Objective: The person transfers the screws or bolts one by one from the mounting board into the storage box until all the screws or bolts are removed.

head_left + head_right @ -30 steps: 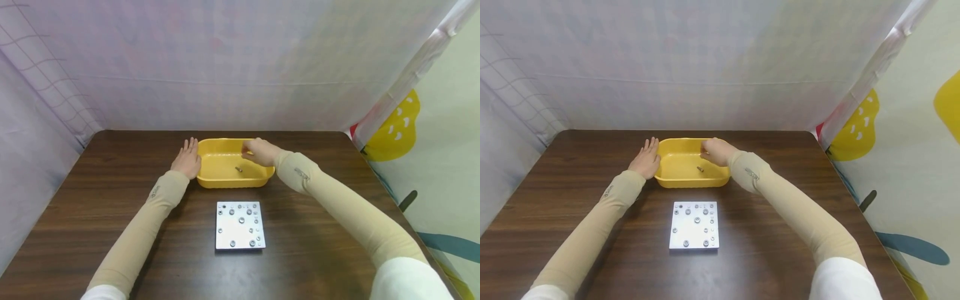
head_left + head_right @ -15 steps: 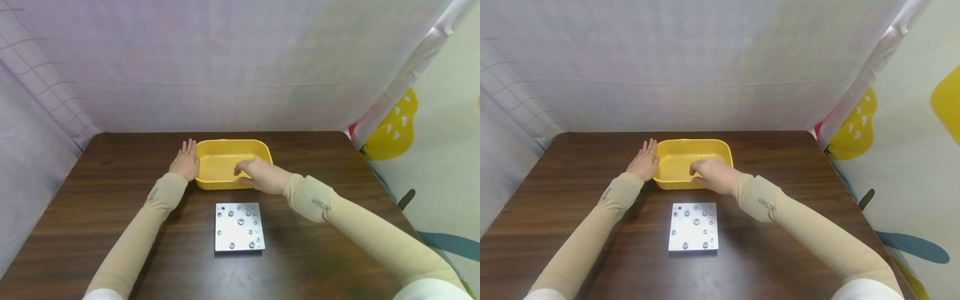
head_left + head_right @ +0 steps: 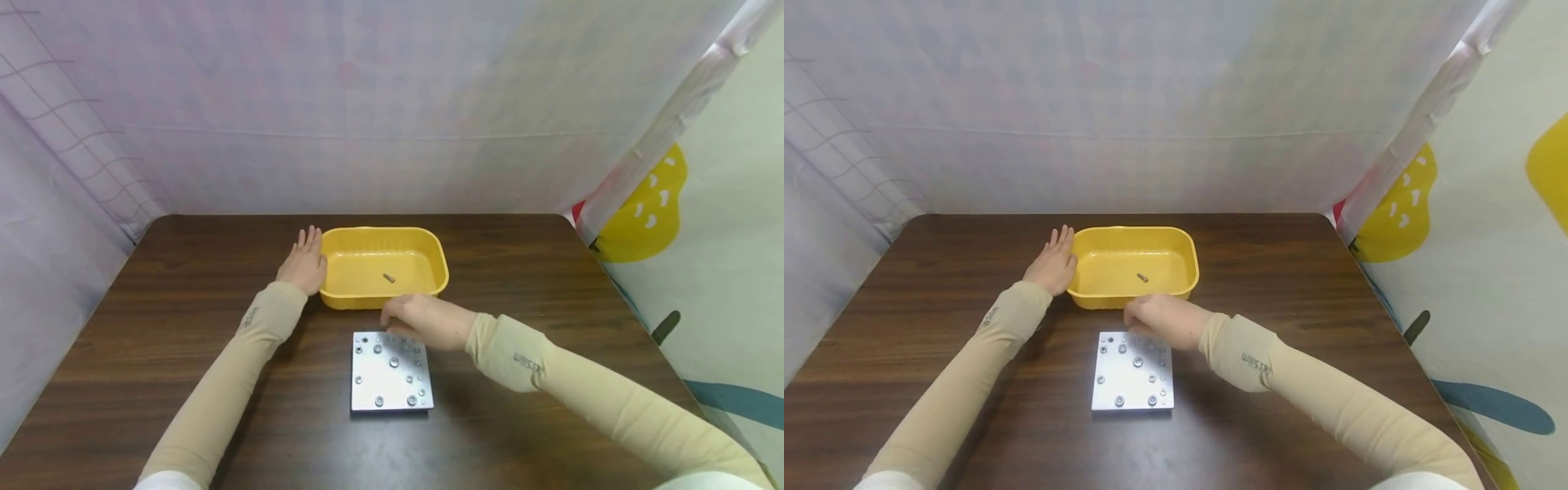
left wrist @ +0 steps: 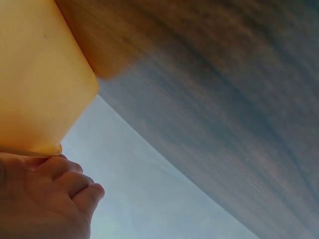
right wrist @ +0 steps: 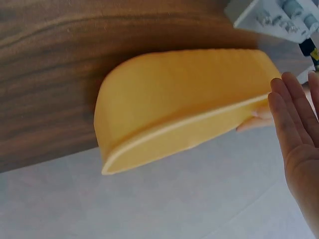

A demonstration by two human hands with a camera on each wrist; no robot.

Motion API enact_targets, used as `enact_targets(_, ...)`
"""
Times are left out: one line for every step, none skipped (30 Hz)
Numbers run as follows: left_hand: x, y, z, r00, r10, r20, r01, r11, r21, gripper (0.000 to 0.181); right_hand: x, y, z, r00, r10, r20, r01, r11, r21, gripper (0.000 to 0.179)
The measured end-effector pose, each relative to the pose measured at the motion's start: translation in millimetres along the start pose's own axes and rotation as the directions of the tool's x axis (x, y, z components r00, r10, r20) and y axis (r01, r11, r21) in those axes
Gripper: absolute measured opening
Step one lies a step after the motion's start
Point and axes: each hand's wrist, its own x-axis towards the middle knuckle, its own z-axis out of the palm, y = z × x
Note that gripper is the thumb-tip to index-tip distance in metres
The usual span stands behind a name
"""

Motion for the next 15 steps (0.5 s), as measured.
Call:
enact_targets(-0.1,0.1,0.1,1.000,0.000,0.001,0.000,1.000,-0.002,0.059,-0.4,0.3,1.8,1.000,-0.002,0.006,0.002,1.000,0.000,0.010)
enact_targets(0.1,-0.1,0.4,1.000,0.000,0.001,0.000,1.000,-0.003,0.059,-0.8,0.8,3.7,1.000,0.002,0.014,-0.002,1.000,-0.001,0.010)
enact_targets(0.1,-0.2,0.6,1.000,0.000,0.001,0.000,1.000,-0.004,0.059,-1.1,1.4,5.6,1.000,0.009,0.025,-0.009,1.000,-0.003,0.010)
enact_targets(0.2,-0.3,0.8,1.000,0.000,0.002,0.000,1.000,-0.004,0.059,-1.4,2.2,7.6,0.999,0.015,0.033,-0.015,1.000,-0.002,0.009)
enact_targets(0.3,-0.4,1.0,1.000,0.000,0.001,0.000,1.000,-0.004,0.059,-1.6,2.9,9.6,0.999,0.022,0.041,-0.022,1.000,-0.002,0.009)
enact_targets(0.0,-0.2,0.9,1.000,0.000,0.000,0.000,1.000,-0.006,0.059,-2.0,3.6,11.5,0.999,0.026,0.047,-0.026,1.000,-0.001,0.009)
enact_targets(0.0,-0.4,1.1,1.000,0.000,0.002,0.000,1.000,-0.005,0.059,-2.3,4.1,13.1,0.998,0.031,0.051,-0.031,1.000,0.001,0.009)
enact_targets(0.3,-0.6,1.3,1.000,0.001,0.001,-0.001,1.000,-0.003,0.059,-2.5,4.7,14.8,0.998,0.035,0.055,-0.035,0.999,0.002,0.009)
enact_targets(0.2,-0.7,1.3,1.000,0.001,0.001,-0.001,1.000,-0.002,0.059,-2.6,5.3,16.2,0.997,0.041,0.058,-0.041,0.999,0.003,0.010)
enact_targets(0.3,-0.8,1.4,1.000,0.001,0.002,-0.001,1.000,-0.002,0.059,-2.8,5.8,17.7,0.997,0.045,0.059,-0.045,0.999,0.006,0.010)
enact_targets(0.3,-1.0,1.4,1.000,0.002,0.003,-0.002,1.000,-0.002,0.059,-2.6,6.4,18.9,0.997,0.049,0.060,-0.050,0.999,0.007,0.010)
enact_targets(0.3,-1.0,1.3,1.000,0.003,0.003,-0.003,1.000,-0.001,0.059,-2.4,6.9,20.1,0.997,0.052,0.060,-0.053,0.999,0.007,0.010)
enact_targets(0.4,-1.2,1.2,1.000,0.004,0.003,-0.004,1.000,0.000,0.059,-1.9,7.6,21.3,0.996,0.057,0.062,-0.058,0.998,0.008,0.010)
enact_targets(0.4,-1.3,1.1,1.000,0.003,0.001,-0.003,1.000,-0.002,0.059,-1.2,8.0,22.2,0.996,0.063,0.067,-0.064,0.998,0.011,0.010)
enact_targets(0.2,-1.3,0.9,1.000,0.003,0.000,-0.003,1.000,-0.002,0.059,-0.5,8.2,22.9,0.994,0.075,0.074,-0.077,0.997,0.016,0.010)
